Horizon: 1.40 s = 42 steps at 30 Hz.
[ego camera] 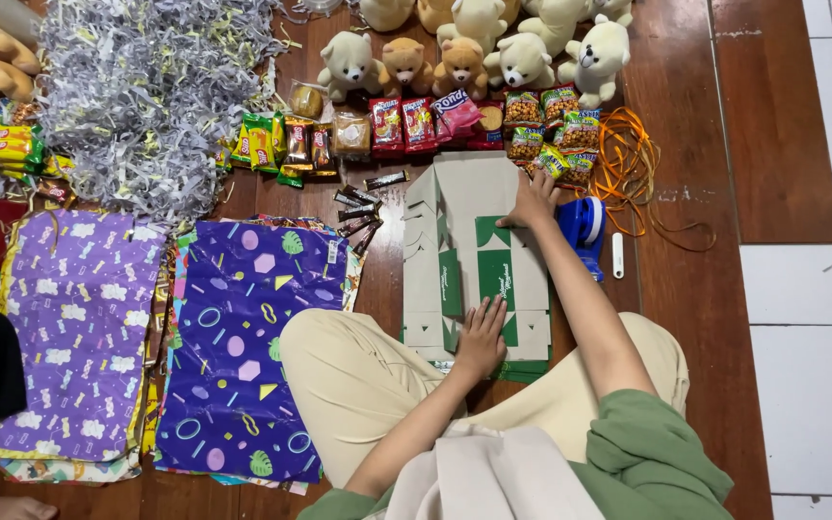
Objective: Assembling a cardboard gift box by folding it along pre-scored lines.
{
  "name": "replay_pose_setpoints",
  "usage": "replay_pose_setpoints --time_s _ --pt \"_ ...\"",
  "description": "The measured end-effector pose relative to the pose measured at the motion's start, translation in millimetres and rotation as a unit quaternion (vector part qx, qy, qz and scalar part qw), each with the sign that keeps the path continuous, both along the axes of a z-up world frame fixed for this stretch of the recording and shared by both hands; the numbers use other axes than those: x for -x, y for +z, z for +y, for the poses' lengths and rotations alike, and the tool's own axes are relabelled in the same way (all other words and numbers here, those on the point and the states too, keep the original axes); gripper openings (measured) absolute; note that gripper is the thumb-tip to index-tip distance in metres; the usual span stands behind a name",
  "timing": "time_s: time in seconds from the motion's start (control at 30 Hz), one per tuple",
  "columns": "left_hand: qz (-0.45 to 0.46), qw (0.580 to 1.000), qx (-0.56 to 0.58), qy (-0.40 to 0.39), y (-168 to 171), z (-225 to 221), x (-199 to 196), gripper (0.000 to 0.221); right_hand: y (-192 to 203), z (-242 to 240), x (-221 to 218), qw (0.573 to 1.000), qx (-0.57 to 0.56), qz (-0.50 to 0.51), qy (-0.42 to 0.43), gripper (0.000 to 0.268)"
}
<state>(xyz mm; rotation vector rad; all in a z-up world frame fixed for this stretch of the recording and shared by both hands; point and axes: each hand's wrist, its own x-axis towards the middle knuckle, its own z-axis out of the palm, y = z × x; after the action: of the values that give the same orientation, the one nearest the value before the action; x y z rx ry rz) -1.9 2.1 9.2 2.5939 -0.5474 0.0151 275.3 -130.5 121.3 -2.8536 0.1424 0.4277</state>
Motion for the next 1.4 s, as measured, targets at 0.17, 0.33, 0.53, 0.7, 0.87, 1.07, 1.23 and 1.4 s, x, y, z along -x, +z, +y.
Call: replay_pose_setpoints --time_s 0.17,0.33,0.53,0.7,0.87,1.07,1.23,1.4 --pt "-0.007 1.000 -0.019 0.006 0 2 2 0.082 0 3 -4 1.000 -0.023 -0.001 -0.003 0.122" --pt "0.023 1.000 -0.018 -0.002 3 3 2 0.082 5 8 -1 0.999 -0.045 -0.018 -0.008 0.116" --pt "0.084 0.996 -0.024 -0.012 18 1 -3 0.081 -9 16 -9 0.997 0.016 -0.070 0.040 0.119" --pt "0.193 0.976 -0.102 -0.026 73 -5 -16 0.082 31 30 10 0.958 -0.260 -0.039 -0.119 0.056" --pt "0.221 0.969 -0.108 -0.005 60 -21 -26 0.077 -43 29 -8 0.903 -0.372 -0.082 -0.198 0.036" --pt "0.234 0.967 -0.100 -0.008 67 -15 -27 0.068 -63 27 -9 0.931 -0.328 -0.079 -0.135 0.017" --pt "0.245 0.962 -0.114 -0.026 75 -12 -27 0.069 -17 18 6 0.965 -0.233 -0.086 -0.079 0.023" --pt "0.240 0.964 -0.115 -0.025 80 -10 -27 0.068 -4 1 -19 0.982 -0.143 0.062 0.106 0.025"
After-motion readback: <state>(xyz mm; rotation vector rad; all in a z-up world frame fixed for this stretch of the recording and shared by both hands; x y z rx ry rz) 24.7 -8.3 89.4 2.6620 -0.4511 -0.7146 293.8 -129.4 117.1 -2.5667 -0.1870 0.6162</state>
